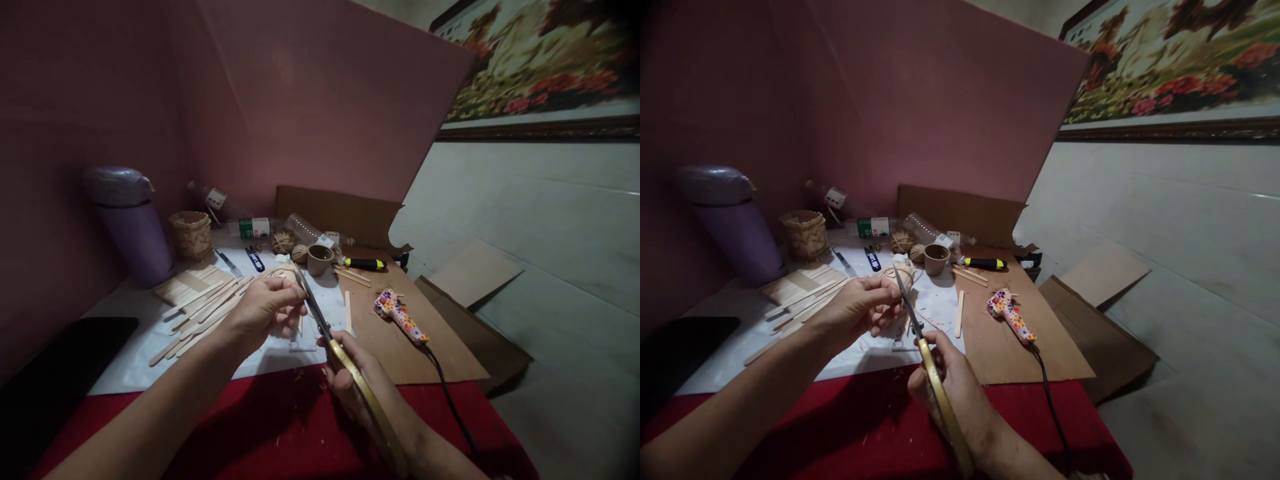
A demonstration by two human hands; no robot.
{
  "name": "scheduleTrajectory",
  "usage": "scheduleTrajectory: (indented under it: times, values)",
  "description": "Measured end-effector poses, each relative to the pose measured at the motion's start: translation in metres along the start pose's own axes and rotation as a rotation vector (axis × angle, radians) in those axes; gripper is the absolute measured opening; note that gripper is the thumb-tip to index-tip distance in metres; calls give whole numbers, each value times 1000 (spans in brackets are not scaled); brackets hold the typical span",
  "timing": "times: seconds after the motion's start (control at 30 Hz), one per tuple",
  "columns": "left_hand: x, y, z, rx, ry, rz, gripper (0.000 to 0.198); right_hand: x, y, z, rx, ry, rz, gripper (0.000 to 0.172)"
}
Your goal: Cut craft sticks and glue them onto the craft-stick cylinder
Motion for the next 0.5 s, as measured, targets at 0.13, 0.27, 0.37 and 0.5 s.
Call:
scheduleTrajectory:
  times: [0.13, 0.27, 0.37, 0.5]
  values:
    - [1, 0, 1, -32, 31, -20, 15, -2, -2, -2, -37, -25, 8, 80]
    - [0, 0, 3, -43, 54, -25, 14, -3, -4, -4, -118, -46, 8, 77]
    - [0, -1, 4, -38, 38, -20, 17, -4, -6, -5, -187, -135, -26, 66]
    - [1, -2, 5, -32, 37, -18, 18, -4, -12, 0, -290, -270, -75, 56]
Point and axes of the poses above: each hand's wrist, its own x-axis away from the middle knuckle, its own y-axis out of the back of the hand, z = x × y, the point moved 6 cm from there along -x, towards the middle knuckle, and after that the axes turned 3 degrees about z, right-handed, at the moved point
